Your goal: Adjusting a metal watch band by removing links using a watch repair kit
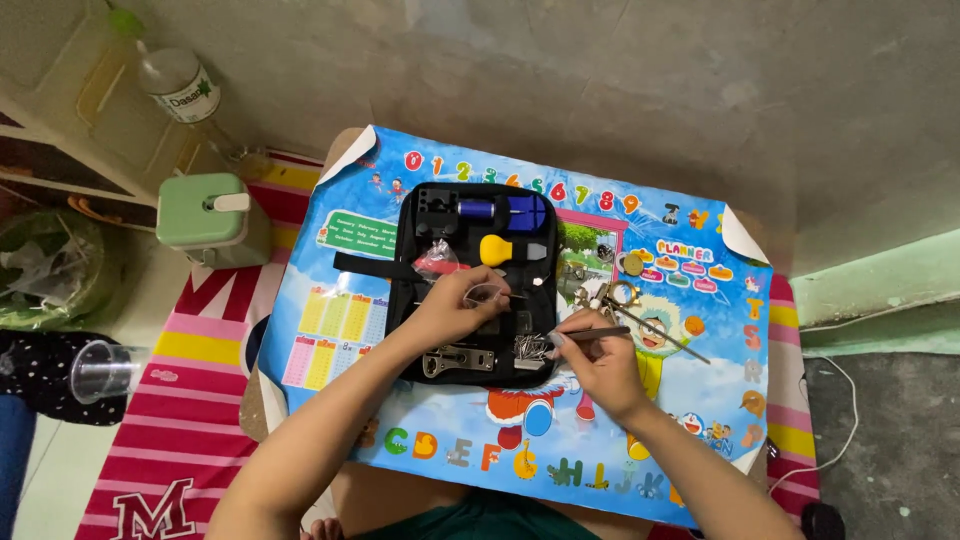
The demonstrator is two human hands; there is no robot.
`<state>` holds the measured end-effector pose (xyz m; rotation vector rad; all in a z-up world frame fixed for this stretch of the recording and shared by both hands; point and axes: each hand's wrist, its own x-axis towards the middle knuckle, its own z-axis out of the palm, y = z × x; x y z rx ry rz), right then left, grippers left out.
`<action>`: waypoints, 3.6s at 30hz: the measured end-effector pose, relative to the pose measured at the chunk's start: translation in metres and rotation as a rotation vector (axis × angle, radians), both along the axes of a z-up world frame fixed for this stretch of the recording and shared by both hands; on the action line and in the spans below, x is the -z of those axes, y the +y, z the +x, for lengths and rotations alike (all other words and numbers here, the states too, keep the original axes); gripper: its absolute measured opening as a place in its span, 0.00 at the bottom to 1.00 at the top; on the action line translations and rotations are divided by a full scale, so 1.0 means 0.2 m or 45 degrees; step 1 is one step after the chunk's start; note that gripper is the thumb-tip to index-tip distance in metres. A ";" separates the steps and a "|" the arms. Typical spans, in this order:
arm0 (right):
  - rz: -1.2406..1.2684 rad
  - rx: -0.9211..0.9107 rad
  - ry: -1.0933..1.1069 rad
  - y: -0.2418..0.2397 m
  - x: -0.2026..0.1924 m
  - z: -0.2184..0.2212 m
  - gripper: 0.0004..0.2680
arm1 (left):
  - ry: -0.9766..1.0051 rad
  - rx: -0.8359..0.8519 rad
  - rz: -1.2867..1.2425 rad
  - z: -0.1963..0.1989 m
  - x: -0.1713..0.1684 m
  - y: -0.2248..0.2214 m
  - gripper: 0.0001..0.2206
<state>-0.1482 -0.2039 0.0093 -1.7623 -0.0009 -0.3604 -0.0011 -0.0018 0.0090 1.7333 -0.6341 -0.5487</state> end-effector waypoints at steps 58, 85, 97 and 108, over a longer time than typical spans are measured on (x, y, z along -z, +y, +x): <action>0.361 -0.061 -0.381 0.01 -0.19 0.10 0.03 | -0.098 0.011 -0.007 -0.01 -0.01 0.02 0.06; -0.212 -0.024 -0.336 0.06 0.06 -0.08 0.04 | 0.012 0.153 -0.242 0.05 0.08 0.03 0.13; -0.200 0.028 -0.348 0.01 0.05 -0.02 0.02 | 0.544 0.009 -0.485 0.02 -0.06 0.02 0.14; -0.334 0.133 -0.344 0.03 0.06 0.01 0.01 | 0.148 0.019 -0.314 0.03 0.06 0.01 0.15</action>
